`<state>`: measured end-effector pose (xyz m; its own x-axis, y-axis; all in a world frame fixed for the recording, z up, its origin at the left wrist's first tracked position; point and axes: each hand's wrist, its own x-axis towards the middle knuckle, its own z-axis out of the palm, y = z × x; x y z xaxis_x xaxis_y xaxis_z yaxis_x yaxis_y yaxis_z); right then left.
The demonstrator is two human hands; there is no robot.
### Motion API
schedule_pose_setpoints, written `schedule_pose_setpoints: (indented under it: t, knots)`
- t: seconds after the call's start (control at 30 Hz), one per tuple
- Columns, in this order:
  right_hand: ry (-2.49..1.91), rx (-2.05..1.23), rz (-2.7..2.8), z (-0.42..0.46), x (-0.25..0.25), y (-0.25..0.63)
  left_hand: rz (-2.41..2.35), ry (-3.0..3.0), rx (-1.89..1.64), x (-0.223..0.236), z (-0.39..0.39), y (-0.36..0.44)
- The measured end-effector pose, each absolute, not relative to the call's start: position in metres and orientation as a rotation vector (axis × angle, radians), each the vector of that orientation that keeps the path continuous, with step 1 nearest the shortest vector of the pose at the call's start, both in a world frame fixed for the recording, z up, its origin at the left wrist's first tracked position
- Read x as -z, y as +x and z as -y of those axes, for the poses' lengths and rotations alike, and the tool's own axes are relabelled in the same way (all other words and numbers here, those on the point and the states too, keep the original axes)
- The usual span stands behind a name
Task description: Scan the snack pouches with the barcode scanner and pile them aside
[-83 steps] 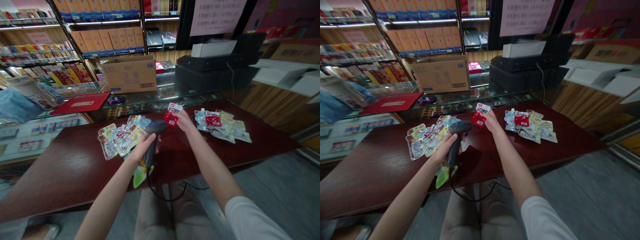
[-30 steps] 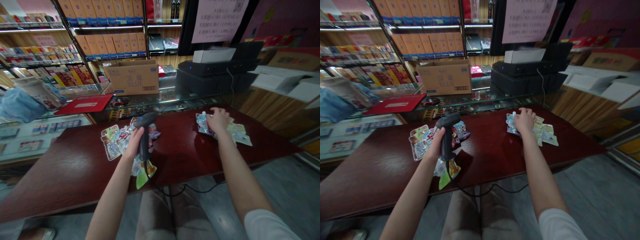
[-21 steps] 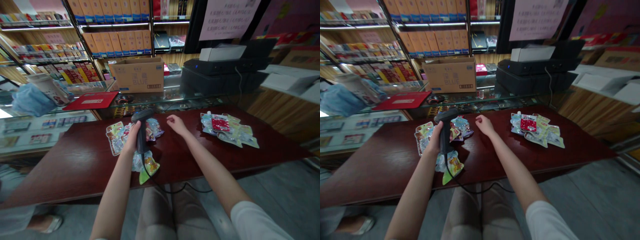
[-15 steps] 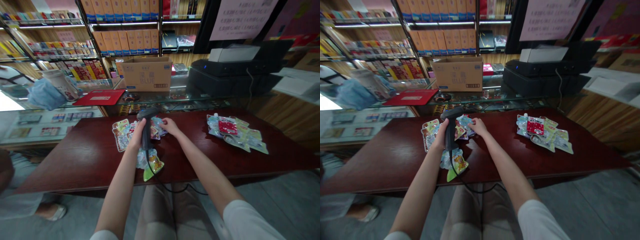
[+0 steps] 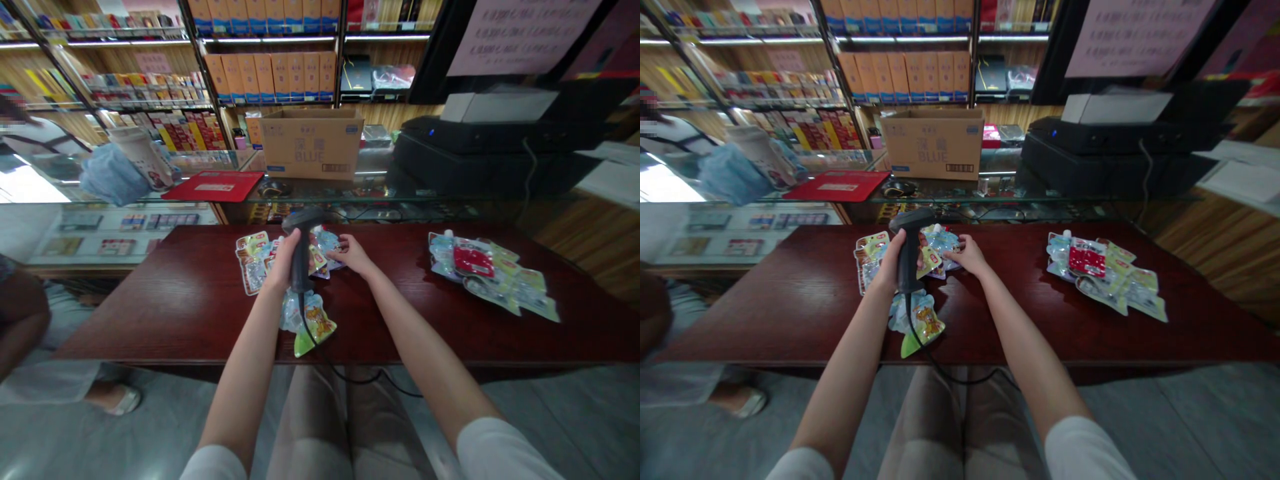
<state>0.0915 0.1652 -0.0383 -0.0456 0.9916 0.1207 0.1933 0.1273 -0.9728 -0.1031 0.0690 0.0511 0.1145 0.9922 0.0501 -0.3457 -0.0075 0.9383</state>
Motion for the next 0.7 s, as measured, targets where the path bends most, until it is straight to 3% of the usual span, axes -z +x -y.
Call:
schedule_pose_setpoints:
  t: [0.7]
  knots:
    - [-1.07, -1.418, 0.951, -0.157, 0.008, 0.118, -0.842, 0.995, -1.237, -0.043, -0.072, -0.098]
